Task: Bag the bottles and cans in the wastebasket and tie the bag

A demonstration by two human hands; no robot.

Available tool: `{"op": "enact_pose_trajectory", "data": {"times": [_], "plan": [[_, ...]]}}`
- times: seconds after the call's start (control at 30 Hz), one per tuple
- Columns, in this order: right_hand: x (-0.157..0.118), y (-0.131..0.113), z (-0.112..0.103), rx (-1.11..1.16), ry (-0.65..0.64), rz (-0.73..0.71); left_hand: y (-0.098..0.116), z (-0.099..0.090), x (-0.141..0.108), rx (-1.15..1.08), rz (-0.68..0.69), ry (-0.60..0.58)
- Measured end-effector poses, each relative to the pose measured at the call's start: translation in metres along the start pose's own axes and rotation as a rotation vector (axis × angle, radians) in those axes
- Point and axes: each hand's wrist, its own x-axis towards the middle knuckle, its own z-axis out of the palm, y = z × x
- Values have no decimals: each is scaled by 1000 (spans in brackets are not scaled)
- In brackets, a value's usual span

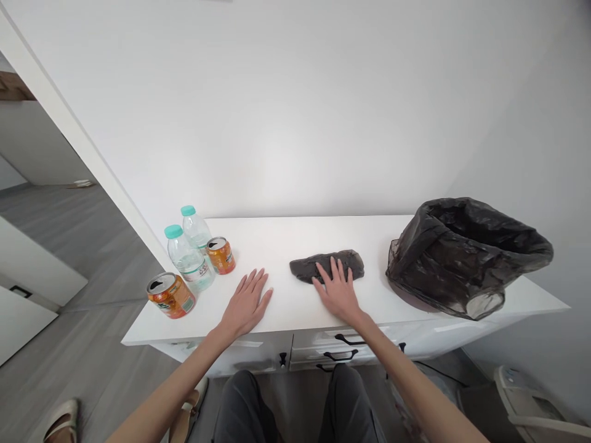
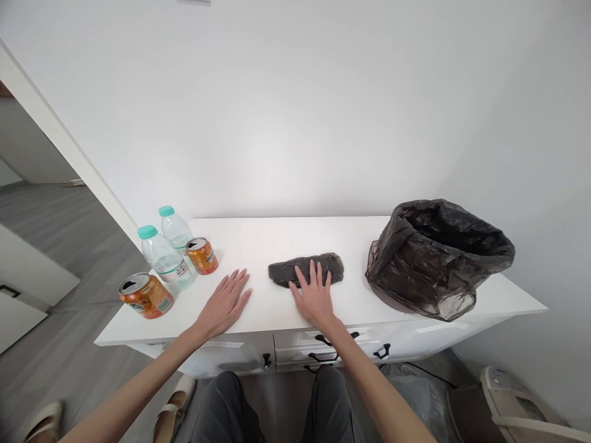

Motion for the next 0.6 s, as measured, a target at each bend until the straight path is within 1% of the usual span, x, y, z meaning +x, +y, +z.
{"op": "enact_pose_trajectory", "data": {"times": [0.13, 0.23, 0.37, 0.43, 0.5, 0.53, 0.6], "plan": [[36, 47, 0, -32, -38, 39, 1, -2, 2, 3, -4, -3], [62, 82, 5, -79, -49, 101, 3, -4, 4, 10, -14, -10], [91, 121, 12, -121, 19, 200, 2, -4, 7, 20, -14, -4], [101, 134, 16, -132, 80, 255, 1, -1, 10, 19, -8, 14], [105, 142, 19, -142, 143, 301, 0, 1, 13, 18, -6, 26], [106, 143, 21, -144, 168, 302, 0, 2, 15, 19, -9, 27], [103, 142, 25, -135, 200, 253, -1, 4, 19, 18, -19, 28]]}}
